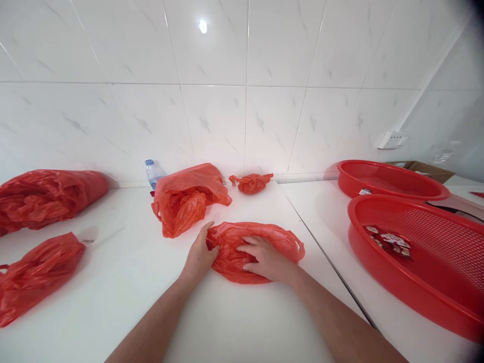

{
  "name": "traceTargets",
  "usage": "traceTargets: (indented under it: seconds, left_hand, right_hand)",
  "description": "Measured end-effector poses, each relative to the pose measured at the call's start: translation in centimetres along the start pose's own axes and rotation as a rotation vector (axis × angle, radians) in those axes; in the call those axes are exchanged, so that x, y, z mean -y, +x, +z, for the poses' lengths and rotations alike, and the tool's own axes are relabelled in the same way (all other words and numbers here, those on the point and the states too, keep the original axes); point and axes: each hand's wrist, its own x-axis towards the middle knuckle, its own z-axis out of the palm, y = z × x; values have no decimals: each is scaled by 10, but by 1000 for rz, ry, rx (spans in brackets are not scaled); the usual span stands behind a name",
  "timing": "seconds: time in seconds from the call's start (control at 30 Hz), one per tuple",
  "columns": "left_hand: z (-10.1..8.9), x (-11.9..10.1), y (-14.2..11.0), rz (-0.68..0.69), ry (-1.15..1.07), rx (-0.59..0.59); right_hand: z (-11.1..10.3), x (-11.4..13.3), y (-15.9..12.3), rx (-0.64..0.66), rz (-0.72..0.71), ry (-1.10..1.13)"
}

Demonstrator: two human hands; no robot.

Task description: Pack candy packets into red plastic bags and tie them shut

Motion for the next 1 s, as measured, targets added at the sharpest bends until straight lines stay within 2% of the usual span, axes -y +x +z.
traceTargets:
  seconds: [1.0]
  left_hand:
    - [1,1,1,-6,31,0]
  right_hand:
    - [-1,1,-1,0,-4,-7]
